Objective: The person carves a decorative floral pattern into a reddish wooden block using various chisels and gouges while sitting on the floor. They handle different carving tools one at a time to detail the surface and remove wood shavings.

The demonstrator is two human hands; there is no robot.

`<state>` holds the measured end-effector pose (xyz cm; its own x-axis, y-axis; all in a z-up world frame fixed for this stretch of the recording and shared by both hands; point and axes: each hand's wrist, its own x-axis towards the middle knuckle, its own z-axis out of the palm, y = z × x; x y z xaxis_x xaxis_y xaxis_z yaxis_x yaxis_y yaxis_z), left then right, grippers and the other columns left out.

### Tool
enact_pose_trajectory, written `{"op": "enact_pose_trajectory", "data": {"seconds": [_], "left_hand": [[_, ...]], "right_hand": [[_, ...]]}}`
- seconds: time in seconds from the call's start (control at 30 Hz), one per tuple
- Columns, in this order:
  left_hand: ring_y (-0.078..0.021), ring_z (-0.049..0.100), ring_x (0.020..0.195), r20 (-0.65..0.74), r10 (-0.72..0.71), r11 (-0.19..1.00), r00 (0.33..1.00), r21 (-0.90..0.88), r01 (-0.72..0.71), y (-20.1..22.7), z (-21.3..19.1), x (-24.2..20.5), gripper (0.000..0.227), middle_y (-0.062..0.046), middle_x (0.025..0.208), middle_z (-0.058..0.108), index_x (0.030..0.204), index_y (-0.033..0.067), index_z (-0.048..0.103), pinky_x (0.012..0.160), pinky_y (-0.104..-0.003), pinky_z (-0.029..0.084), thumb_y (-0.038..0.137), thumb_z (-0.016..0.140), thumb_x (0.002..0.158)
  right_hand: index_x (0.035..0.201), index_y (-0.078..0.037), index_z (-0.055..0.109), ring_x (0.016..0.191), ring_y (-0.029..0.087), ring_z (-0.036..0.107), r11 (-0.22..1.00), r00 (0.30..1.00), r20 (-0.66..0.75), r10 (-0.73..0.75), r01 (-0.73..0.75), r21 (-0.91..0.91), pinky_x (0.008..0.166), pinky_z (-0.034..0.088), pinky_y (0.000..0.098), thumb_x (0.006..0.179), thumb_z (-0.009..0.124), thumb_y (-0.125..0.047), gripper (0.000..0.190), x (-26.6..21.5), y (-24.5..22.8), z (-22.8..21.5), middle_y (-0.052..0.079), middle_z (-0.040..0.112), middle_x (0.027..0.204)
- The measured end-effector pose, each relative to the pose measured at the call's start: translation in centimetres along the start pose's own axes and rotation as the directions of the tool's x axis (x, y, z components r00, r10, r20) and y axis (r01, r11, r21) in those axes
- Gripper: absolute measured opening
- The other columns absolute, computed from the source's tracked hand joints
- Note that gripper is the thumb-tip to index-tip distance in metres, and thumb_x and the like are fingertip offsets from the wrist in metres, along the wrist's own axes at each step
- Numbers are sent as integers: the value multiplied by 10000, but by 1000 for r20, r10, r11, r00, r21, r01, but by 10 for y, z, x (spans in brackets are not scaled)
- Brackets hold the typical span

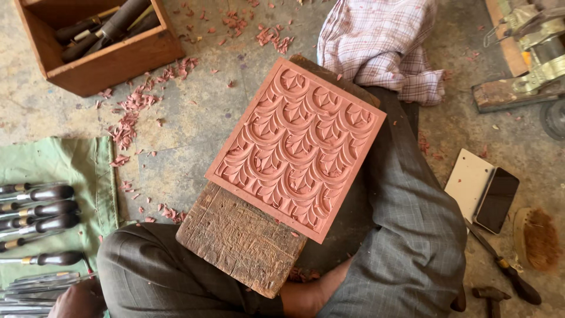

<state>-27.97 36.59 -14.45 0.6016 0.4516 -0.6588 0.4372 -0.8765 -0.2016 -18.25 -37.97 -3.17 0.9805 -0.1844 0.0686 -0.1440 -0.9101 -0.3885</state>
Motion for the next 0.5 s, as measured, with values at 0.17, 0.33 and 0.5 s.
{"op": "enact_pose_trajectory", "data": {"seconds": [0.17,0.33,0.5], "left_hand": [[-364,701,1167,-272,-88,995,958,-70,71,-4,-10,-10,470,-133,1228,769,1182,237,792,1037,-478,523,488,822,786],[-336,760,1031,-652,-54,913,757,-339,-228,13,1,-54,226,-156,1053,793,1127,155,761,989,-434,560,352,723,1022],[-275,671,1233,-921,195,790,337,-56,-611,63,5,-83,78,-113,1262,728,1139,116,688,1103,-366,514,161,678,1076]], "right_hand": [[1118,-124,704,840,246,724,968,968,115,222,-205,-143,723,573,384,877,733,-338,323,-44,32,9,98,747,933],[1076,-132,722,817,256,732,824,801,281,528,-404,-396,708,577,391,885,730,-364,300,-174,110,-6,97,757,893],[1034,-140,741,794,265,741,817,836,237,494,-355,-454,692,580,398,892,727,-390,287,-273,147,-34,96,768,853]]}}
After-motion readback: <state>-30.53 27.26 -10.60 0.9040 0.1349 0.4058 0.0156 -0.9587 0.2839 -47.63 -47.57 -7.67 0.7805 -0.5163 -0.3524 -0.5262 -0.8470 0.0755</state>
